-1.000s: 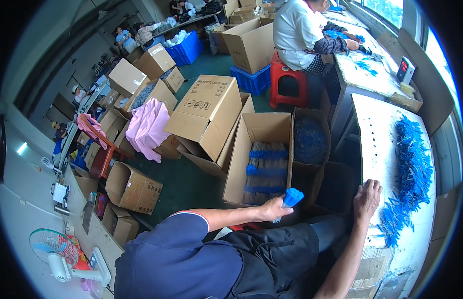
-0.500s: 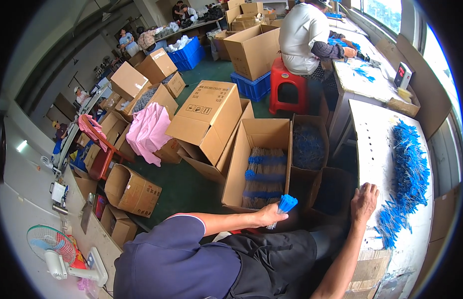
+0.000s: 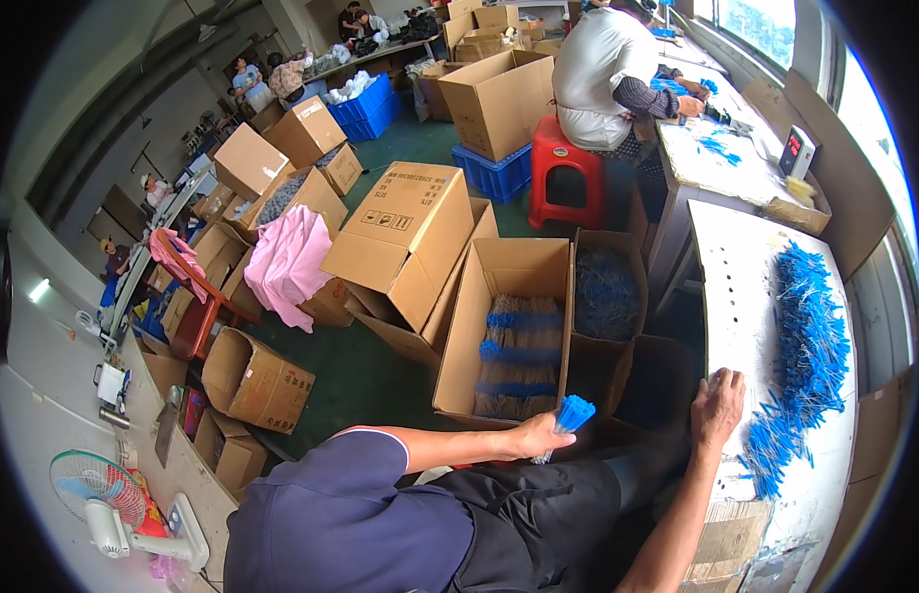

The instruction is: Sorting, bundling, and packing small blue plastic components at a factory workstation.

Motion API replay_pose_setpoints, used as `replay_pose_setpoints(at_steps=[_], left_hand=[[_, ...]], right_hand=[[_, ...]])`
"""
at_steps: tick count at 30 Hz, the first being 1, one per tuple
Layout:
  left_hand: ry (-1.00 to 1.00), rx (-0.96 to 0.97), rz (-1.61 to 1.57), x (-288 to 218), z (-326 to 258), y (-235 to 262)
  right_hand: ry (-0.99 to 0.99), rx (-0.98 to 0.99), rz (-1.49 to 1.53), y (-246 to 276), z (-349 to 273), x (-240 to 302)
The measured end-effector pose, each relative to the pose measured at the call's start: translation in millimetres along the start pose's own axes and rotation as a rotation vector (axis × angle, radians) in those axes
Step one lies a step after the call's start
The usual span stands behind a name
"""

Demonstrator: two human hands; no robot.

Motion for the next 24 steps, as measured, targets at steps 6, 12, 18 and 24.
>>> replay_pose_setpoints(at_steps=[6, 12, 18, 24], left_hand=[[0.055, 0.032, 0.024, 6, -5, 1], [0.069, 0.118, -0.046, -18, -12, 0], [0.092, 0.107, 0.004, -29, -13, 2], [0.081, 0.095, -0.041, -15, -10, 1]], right_hand=[[-0.017, 0.02, 0.024, -4, 0, -1], [-0.01, -0.019, 0.022, -4, -3, -3], [-0.012, -0.031, 0.016, -3, -4, -4], [-0.032, 0.004, 0.021, -3, -2, -4]])
Point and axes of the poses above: each hand's wrist, its own z-axis towards the middle knuckle, its own y-axis out of the back of the hand, x = y × z, the point moved 3 cm from there along z, towards the middle knuckle, and after that the axes turned 8 degrees about x, right-handed, at the moved point
